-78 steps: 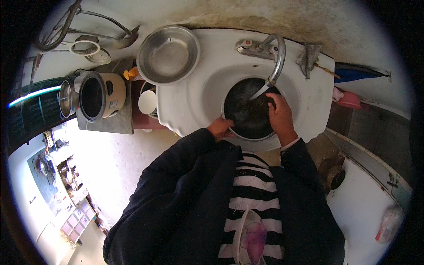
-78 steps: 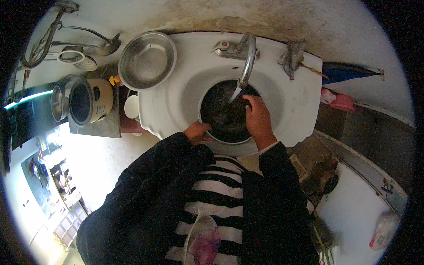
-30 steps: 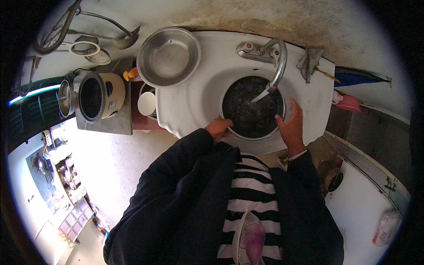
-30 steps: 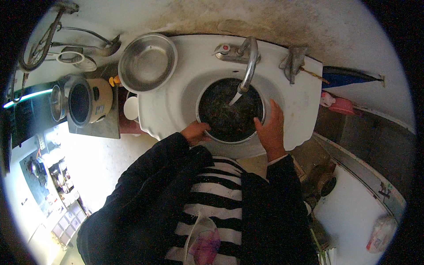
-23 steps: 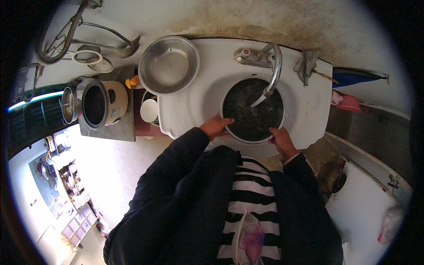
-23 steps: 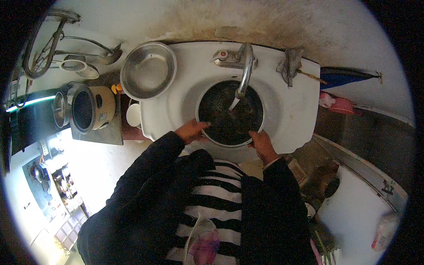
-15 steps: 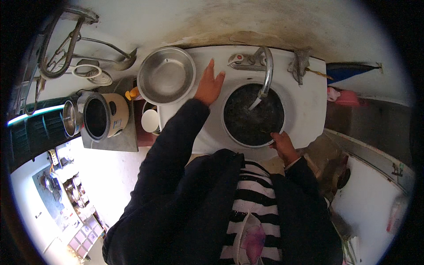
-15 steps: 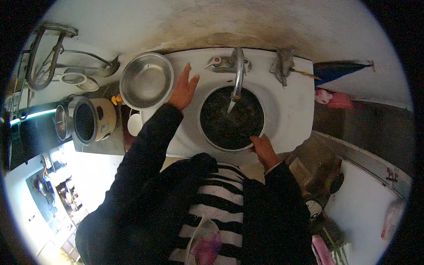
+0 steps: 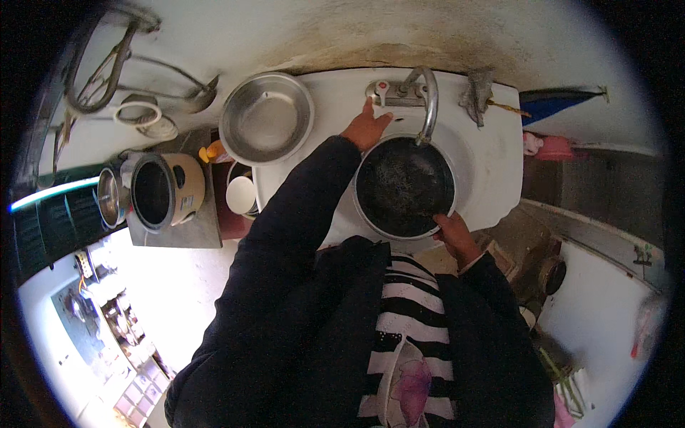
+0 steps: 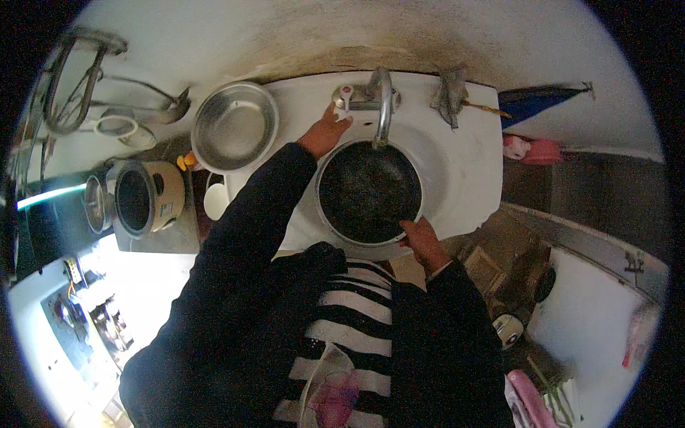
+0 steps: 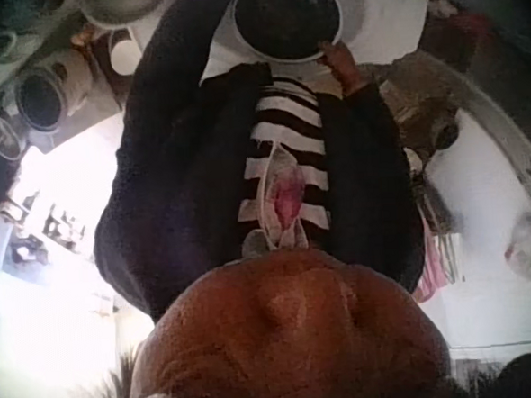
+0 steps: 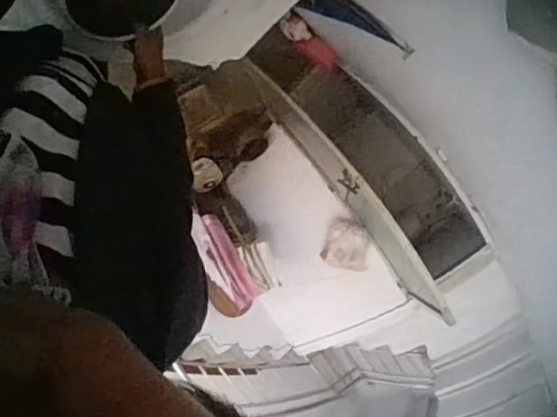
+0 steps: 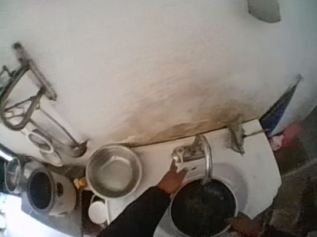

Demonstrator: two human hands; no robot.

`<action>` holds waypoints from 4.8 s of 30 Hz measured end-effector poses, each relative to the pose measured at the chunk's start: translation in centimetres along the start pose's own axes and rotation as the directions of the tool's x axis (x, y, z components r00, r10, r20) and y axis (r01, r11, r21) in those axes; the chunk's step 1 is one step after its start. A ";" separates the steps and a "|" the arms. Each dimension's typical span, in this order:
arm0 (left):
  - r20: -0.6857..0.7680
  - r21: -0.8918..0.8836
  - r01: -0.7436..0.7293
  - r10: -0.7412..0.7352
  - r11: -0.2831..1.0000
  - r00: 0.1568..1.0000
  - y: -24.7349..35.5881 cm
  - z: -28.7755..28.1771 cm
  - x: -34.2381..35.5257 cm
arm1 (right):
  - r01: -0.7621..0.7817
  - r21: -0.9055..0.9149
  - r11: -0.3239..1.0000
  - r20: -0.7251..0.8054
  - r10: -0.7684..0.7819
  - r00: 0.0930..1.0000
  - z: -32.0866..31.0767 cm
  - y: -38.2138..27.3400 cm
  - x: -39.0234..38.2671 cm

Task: The person washes seaweed in a sink, then cleans the interior and exterior of a refrigerator using a pink cloth. They remove items from the fridge, wipe shelves and door compartments, and place items back inside. The person also handles grapes and places them in the refrigerator.

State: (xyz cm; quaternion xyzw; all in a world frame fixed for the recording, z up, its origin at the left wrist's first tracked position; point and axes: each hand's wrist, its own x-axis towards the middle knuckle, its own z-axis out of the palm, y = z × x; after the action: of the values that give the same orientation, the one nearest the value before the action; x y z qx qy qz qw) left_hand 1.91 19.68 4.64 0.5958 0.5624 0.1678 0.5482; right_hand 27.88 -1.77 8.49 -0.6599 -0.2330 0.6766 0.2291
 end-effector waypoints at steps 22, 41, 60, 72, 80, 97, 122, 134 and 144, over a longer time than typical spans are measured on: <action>-0.178 -0.978 -0.109 -0.448 0.176 0.876 -2.7 12.8 -43.2 | 0.872 -0.242 -0.426 0.960 -0.237 0.151 15.0 -12.1 -14.1; -0.351 -0.908 -0.416 -0.618 0.042 0.704 -10.7 17.9 -67.6 | 0.554 -0.683 0.476 0.725 0.537 0.432 36.6 8.6 -24.5; -0.515 -0.857 -0.331 -0.652 0.395 0.556 -13.4 24.1 -80.6 | 0.228 -0.621 0.750 0.738 0.658 -0.152 44.8 11.5 -41.0; -0.517 -0.808 -0.538 -0.727 0.241 0.451 -11.3 25.7 -80.9 | 0.259 -0.618 0.742 0.722 0.666 -0.187 46.3 9.2 -45.5; -0.501 -0.820 -0.523 -0.734 0.233 0.458 -11.8 26.2 -80.6 | 0.282 -0.626 0.728 0.729 0.674 -0.123 46.6 9.4 -45.6; -0.511 -0.718 -0.678 -0.780 0.156 0.361 -10.7 23.7 -79.4 | 0.789 -0.236 0.567 0.661 0.689 -0.298 51.0 13.6 -43.1; -0.282 -0.294 -0.951 -0.941 -0.101 0.187 -24.7 23.6 -98.4 | 0.527 0.850 -0.026 0.331 0.803 -0.495 65.6 38.8 -46.6; -0.323 -0.032 -0.990 -0.936 -0.137 0.140 -33.8 21.3 -106.3 | 0.467 0.873 0.143 0.237 0.713 -0.660 75.8 46.0 -50.1; -0.311 0.112 -0.989 -0.949 -0.094 0.055 -38.9 17.9 -108.8 | 0.447 0.869 0.210 0.169 0.724 -0.669 85.2 50.8 -51.9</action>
State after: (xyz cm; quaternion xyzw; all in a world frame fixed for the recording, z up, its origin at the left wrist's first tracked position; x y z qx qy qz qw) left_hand -36.22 -90.69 11.07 -0.3830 0.1909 0.9015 0.0645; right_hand -56.16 -74.88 19.69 -0.6378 0.7310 -0.2078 0.1253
